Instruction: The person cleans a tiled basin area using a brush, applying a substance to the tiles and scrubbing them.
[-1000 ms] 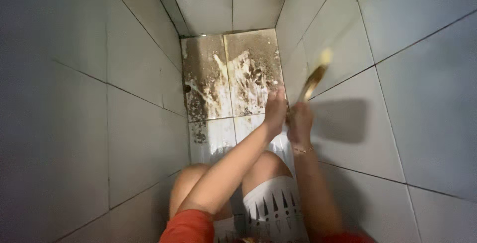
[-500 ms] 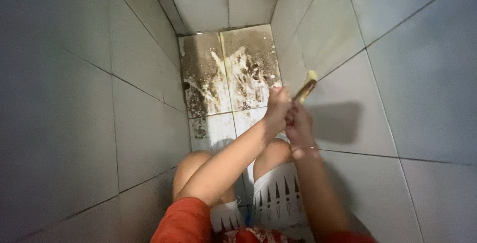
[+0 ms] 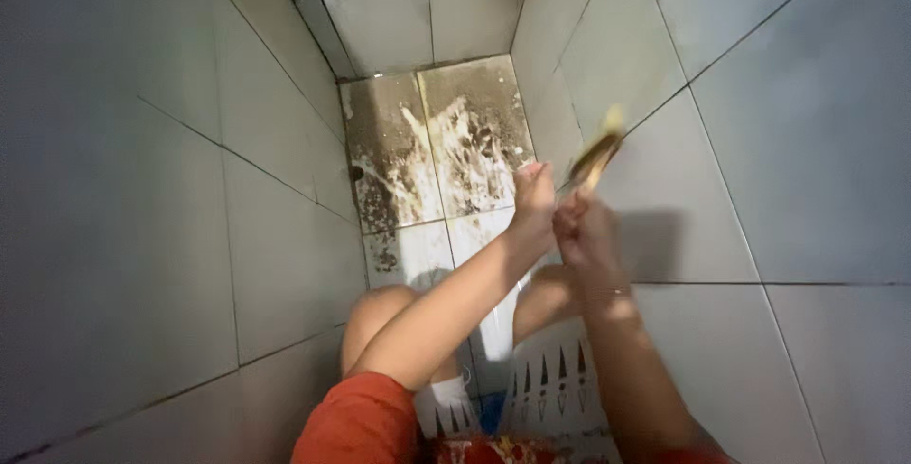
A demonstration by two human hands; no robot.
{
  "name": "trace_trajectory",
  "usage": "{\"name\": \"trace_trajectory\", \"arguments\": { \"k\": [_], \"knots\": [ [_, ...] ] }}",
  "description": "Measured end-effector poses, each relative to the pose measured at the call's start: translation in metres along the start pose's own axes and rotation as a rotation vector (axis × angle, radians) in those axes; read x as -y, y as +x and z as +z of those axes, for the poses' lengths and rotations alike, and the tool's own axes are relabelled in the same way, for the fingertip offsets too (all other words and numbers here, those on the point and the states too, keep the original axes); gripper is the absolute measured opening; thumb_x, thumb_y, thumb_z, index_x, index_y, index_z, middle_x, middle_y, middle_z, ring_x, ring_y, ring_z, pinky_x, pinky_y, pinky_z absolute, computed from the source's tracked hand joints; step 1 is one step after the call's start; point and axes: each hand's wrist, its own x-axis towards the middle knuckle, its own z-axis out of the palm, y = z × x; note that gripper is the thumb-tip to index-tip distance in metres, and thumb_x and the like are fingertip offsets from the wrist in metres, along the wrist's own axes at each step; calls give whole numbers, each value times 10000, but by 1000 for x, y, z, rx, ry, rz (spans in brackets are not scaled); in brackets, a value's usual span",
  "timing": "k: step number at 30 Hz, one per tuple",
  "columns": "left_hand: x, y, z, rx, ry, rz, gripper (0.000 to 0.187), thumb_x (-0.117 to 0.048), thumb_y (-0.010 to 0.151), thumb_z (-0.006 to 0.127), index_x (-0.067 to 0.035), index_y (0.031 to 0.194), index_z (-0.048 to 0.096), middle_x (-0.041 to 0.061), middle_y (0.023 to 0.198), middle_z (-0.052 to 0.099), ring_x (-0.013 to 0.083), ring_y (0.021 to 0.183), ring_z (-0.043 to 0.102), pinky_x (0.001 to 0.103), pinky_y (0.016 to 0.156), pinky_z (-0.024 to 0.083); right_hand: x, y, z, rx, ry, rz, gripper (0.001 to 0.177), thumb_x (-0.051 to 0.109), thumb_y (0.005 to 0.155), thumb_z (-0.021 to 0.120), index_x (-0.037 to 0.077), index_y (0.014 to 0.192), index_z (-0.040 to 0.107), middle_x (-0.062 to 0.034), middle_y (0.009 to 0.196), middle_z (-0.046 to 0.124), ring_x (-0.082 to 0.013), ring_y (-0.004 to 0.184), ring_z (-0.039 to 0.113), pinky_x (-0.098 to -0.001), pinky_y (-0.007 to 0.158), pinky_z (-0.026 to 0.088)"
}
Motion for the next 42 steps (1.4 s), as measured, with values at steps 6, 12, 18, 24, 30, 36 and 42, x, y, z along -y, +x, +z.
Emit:
{"name": "trace_trajectory", "arguments": {
  "k": [6,12,18,24,30,36,42],
  "knots": [
    [1,5,-12,8,209,228,250,-265,1048,563,-43,1039,449,16,896,432,116,835,417,326,764,400,8,-50,38,-166,-620,-545,319,270,1105,431,97,838,450,20,678,412,-81,517,365,-249,436,320],
    [-37,-18,-6,-57,132,-132,183,-261,910,484,-131,792,537,2,711,488,134,598,458,333,467,290,-53,9,-13,-231,-91,-172,177,219,1113,506,87,1012,565,-8,802,556,-85,629,492,-260,578,416],
    [-18,-6,-16,65,261,219,314,-251,1012,511,-147,722,453,-40,666,396,92,579,319,295,487,239,26,-16,32,-99,-258,-436,201,200,1101,521,139,911,501,45,710,419,-64,522,341,-257,450,292],
    [-21,-2,-2,-4,169,182,217,-189,1021,496,-128,813,475,-28,769,411,100,712,388,301,584,351,-36,35,-29,-323,-166,-95,238,187,1051,535,103,830,512,17,634,420,-91,466,384,-242,412,335],
    [-41,-7,-2,-242,279,-45,236,-295,999,512,-230,1217,449,-29,1029,551,105,893,482,277,717,406,67,54,36,150,-51,-74,239,299,1099,503,140,922,496,30,678,454,-70,433,341,-248,381,265],
    [-27,14,-16,-26,172,256,315,-302,1017,530,-17,1139,582,78,1051,598,143,877,515,302,786,440,27,88,51,-119,-564,-585,145,278,1088,467,148,1022,479,43,691,467,-77,449,388,-270,349,273],
    [-42,21,-19,-236,114,10,291,-322,1024,485,-76,1177,516,70,955,513,180,776,492,332,650,455,-24,142,-31,-192,-211,87,315,324,1064,516,166,807,427,53,567,380,-86,392,362,-252,329,274]
  ]
}}
